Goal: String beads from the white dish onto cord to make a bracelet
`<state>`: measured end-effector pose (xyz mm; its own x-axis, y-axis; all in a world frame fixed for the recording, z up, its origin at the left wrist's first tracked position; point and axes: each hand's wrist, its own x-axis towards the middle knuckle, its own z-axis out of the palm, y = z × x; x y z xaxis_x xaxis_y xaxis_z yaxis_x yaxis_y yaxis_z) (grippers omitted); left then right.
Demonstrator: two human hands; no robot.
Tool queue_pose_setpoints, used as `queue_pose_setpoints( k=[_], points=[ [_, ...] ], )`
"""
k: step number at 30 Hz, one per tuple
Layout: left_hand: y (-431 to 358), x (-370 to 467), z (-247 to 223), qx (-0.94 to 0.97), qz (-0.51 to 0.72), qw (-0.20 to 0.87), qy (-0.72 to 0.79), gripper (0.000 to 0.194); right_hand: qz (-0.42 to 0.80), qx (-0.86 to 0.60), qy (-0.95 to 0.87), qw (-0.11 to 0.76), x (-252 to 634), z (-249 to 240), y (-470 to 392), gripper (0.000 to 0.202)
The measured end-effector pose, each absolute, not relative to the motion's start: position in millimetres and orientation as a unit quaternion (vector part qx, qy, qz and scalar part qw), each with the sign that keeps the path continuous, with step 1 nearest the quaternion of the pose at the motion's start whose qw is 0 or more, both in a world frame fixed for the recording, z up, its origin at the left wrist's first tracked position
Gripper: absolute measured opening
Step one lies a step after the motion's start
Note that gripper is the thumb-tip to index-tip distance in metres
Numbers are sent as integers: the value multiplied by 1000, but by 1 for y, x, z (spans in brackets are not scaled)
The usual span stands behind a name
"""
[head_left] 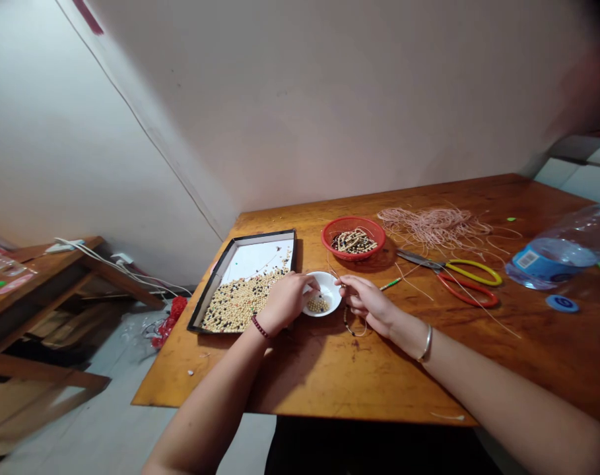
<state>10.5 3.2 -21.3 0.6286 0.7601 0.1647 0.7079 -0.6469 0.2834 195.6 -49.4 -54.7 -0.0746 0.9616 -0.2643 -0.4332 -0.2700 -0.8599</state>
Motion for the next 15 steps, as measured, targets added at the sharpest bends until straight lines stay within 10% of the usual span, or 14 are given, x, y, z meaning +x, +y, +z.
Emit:
queue_pose_setpoints(
  k=[15],
  points=[
    [15,23,-27,737,315,444,400,32,399,-517,-498,570,192,-55,-49,23]
  ],
)
